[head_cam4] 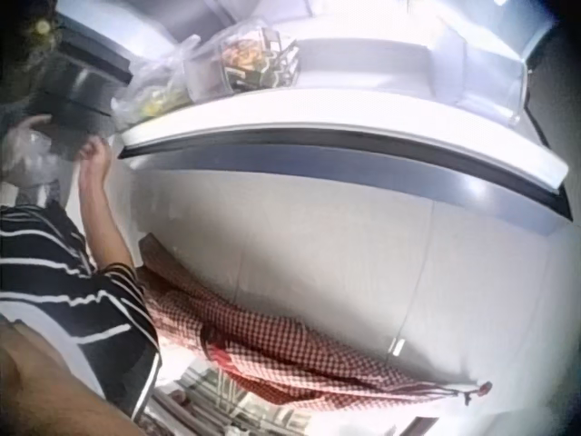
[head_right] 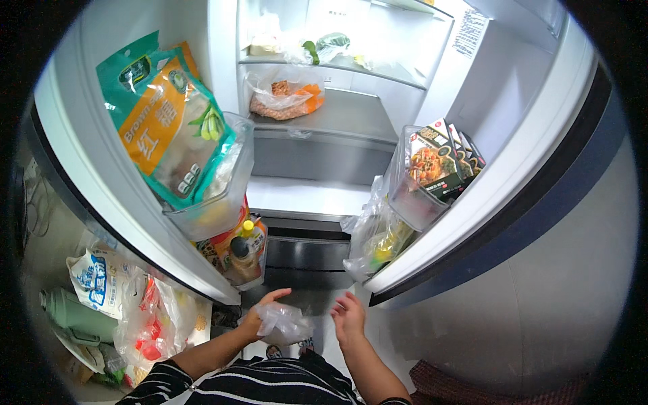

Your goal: The person organizes food items by moving plastic bags and black boxes from a counter into a refrigerator, rearranging items on the shelves and in the door, and then wipes down the counter with a cloth.

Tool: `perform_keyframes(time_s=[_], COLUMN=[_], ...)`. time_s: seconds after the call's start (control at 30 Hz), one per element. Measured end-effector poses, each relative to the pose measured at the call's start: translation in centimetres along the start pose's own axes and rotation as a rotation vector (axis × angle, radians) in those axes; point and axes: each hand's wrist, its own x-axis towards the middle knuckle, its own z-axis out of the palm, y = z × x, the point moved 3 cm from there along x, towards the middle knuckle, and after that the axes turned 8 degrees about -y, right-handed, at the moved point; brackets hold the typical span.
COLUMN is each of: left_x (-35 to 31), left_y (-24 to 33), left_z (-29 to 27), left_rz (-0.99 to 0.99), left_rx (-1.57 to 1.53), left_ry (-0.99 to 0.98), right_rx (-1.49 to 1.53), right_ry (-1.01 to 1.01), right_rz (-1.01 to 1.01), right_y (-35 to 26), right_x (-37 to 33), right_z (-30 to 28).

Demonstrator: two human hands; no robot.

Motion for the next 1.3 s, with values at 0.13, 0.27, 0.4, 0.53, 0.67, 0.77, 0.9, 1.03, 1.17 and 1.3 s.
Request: perform_keyframes(time_s=[0.13,0.27,0.4,0.53,0.67,0.77,0.9,1.03,1.17,1.3], left_x=[5.9,11.9,16.4,18.9,20.2,21.9,23.1,21.5,19.0,18.8], left_y=[5.0,12.2,17.8,22.0,23.7,22.9,21.4,21.1,14.2,7.0], left_z=[1.9,5.0,6.0,7.1,9.0,7.5,5.8,5.0,1.1,3.9], left_rz=[0.243,0.135,0.173,0.178,-0.061,0.176,0.476,0.463,0.556,0.688], left_rx=[0.103,-0.145,-0.054,-0.071,0.13,0.428,0.857,0.979,0.86,1.246], left_ry=[0.061,0.212,0.126,0.024,-0.008,-0.021,-0.123,0.086,0.499,-0.096], right_rx=[-0.476,-0.948,-1.235,-1.227,-1.285,-1.184,-0.846,-1.191,-1.199,-1.035], right_ry=[-0.796,-0.807,-0.648,-0.583,-0.655,-0.764,-0.636,-0.347,-0.177,0.03], right_rz=[-0.261,-0.571,-0.787,-0.721,-0.713,-0.708,-0.963,-0.885,-0.995,-1.122], right_y=[-4.8,-10.0,-14.8,-17.3,-19.7,-19.2,-18.2,-21.3,-25.4,-27.8], right_x=[-3.2,-4.1,-4.3,-3.4,-2.4,-1.3,-1.3,-1.1,-7.4,-12.6], right_z=[8.5,13.2,18.1,20.6,22.1,22.3,22.3,19.8,19.9,18.1])
